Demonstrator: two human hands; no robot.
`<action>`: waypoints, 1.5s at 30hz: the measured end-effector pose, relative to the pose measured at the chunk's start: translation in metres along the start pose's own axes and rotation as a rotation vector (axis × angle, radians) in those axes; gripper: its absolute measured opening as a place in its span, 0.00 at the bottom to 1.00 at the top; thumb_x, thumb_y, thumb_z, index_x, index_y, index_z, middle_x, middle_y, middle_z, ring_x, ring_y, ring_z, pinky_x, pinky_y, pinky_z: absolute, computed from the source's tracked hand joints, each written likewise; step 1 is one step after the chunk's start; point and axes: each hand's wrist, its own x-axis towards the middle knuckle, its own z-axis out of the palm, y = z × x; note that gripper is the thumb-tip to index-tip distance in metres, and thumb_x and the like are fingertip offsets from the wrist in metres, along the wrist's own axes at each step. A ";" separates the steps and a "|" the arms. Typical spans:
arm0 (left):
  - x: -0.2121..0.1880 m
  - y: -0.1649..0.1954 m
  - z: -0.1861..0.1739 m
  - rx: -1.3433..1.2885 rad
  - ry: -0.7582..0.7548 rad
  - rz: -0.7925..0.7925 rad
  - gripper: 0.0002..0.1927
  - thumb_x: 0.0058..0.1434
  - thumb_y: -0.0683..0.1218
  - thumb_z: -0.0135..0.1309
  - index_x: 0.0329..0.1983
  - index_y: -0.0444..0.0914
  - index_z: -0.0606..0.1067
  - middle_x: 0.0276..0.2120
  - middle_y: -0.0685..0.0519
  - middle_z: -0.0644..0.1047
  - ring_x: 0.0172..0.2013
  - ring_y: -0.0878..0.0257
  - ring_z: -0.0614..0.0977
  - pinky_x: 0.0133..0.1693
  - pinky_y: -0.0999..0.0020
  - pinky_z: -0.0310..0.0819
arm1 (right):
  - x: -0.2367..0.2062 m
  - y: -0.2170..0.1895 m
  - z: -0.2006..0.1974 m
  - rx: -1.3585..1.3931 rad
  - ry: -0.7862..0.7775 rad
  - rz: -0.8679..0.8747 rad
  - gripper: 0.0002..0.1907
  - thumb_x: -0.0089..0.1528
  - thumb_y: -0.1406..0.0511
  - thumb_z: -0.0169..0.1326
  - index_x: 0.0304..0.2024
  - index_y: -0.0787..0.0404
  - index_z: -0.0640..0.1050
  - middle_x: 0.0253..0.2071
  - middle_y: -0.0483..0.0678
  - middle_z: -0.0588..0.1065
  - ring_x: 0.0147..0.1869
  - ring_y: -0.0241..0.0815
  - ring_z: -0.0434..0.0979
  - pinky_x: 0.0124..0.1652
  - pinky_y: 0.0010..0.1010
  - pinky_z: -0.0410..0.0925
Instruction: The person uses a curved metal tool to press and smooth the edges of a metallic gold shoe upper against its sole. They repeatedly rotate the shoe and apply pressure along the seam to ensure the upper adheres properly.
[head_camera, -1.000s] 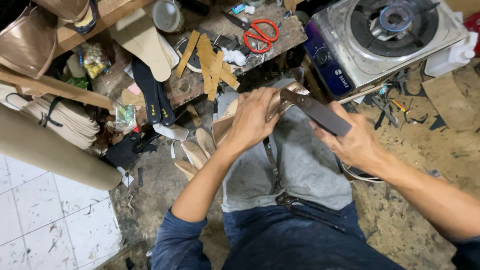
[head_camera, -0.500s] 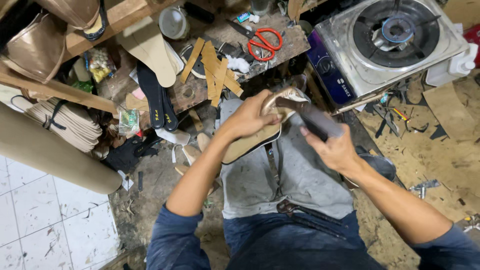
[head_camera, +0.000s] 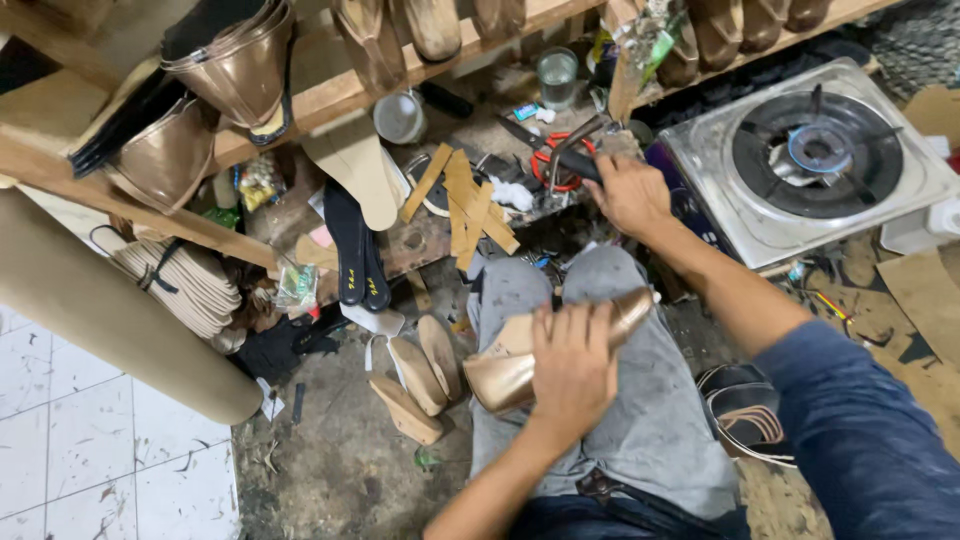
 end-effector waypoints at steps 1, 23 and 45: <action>-0.003 0.003 0.002 0.060 0.019 0.009 0.32 0.52 0.45 0.62 0.61 0.33 0.69 0.51 0.42 0.74 0.54 0.48 0.74 0.64 0.42 0.56 | 0.006 -0.001 0.011 -0.026 -0.005 -0.040 0.19 0.64 0.56 0.59 0.48 0.62 0.75 0.38 0.57 0.75 0.39 0.58 0.79 0.36 0.46 0.71; 0.021 0.007 0.008 -1.929 -0.046 -0.393 0.37 0.70 0.48 0.50 0.79 0.33 0.55 0.69 0.50 0.68 0.67 0.62 0.70 0.67 0.69 0.63 | -0.281 -0.098 -0.119 2.568 -0.380 0.728 0.44 0.55 0.52 0.62 0.69 0.59 0.61 0.65 0.57 0.68 0.60 0.66 0.75 0.50 0.59 0.72; -0.057 -0.073 0.089 -1.593 -0.256 -0.456 0.21 0.71 0.39 0.44 0.67 0.30 0.65 0.55 0.42 0.76 0.53 0.54 0.80 0.58 0.57 0.74 | -0.133 0.176 -0.258 -0.291 -0.297 0.519 0.38 0.57 0.72 0.57 0.68 0.36 0.72 0.66 0.57 0.68 0.66 0.70 0.68 0.60 0.59 0.64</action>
